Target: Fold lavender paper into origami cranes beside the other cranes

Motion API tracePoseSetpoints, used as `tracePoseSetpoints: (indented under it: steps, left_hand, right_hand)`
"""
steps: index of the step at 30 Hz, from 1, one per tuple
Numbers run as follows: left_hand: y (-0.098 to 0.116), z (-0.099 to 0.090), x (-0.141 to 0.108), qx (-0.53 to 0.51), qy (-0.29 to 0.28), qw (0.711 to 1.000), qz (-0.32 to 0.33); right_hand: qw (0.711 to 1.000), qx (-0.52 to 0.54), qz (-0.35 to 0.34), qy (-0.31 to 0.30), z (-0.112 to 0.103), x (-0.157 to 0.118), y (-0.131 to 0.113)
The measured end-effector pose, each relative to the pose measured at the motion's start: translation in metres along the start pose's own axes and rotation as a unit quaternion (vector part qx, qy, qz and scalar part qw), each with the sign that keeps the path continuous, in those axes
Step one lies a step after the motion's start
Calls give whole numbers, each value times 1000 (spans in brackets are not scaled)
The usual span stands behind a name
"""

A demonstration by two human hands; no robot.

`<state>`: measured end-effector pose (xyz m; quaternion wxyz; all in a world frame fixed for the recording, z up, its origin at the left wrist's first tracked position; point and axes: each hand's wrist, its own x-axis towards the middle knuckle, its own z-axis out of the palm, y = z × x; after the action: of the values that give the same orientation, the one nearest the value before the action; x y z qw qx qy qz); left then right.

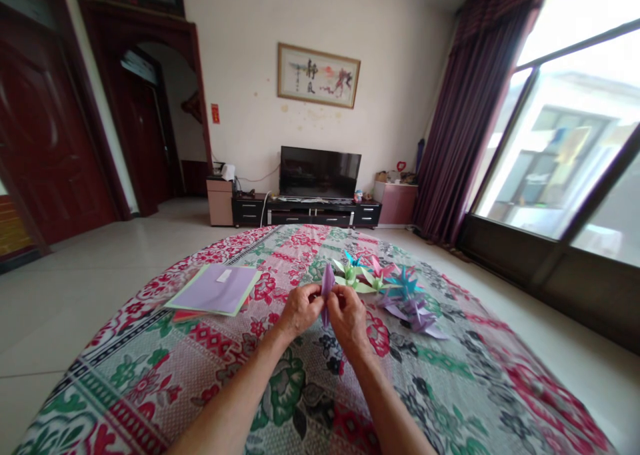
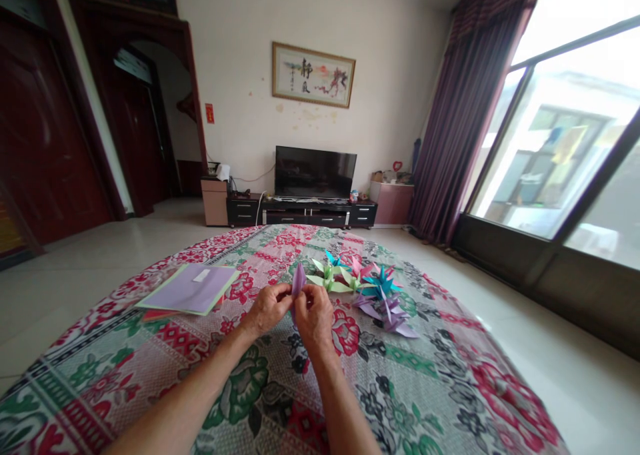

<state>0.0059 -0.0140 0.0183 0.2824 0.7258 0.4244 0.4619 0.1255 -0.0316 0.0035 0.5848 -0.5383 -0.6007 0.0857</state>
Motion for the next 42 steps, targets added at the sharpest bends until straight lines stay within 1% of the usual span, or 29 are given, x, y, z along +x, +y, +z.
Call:
tracePoseSetpoints:
  steps: [3,6,9,12,14,16,19,23,26,28,31,34,37,39,42]
  left_hand:
    - [1,0,0,0,4,1000,1]
    - [3,0,-1,-6,4,1000,-3]
    - [3,-2,-1,-34,-8,999,-16]
    - [1,-2,0,-69,-19,997,-27]
    - [1,-2,0,-65,-20,997,-22]
    - [2,-2,0,-37,-9,999,-4]
    - [5,-1,0,28,11,998,47]
    - [5,2,-1,109,21,987,119]
    - [1,5,-1,140,20,979,146]
    - [0,7,-2,145,21,977,153]
    - [2,8,-4,133,36,980,145]
    - [7,8,-6,115,53,983,132]
    - [10,9,-7,114,54,983,136]
    - [12,9,-7,115,51,982,141]
    - [13,9,-6,103,50,983,143]
  right_hand:
    - [1000,12,5,2,2,0,4]
    - [997,64,39,-13,3,1,7]
    - [989,125,75,-22,2,2,6]
    - [977,187,92,-33,1,4,2]
    - [970,218,98,-51,-1,4,-3]
    - [964,233,105,-69,-3,4,-6]
    - [961,242,111,-75,-4,4,-9]
    - [963,240,113,-56,-4,3,-7]
    - [964,236,122,-32,-4,2,-3]
    - [961,245,128,-26,-4,2,0]
    - [946,287,147,-37,-3,1,5]
    - [921,347,172,-53,-2,1,11]
    - [899,392,189,-57,-3,1,14]
    - [891,406,196,-54,-5,1,13]
    - [887,412,204,-48,-8,2,8]
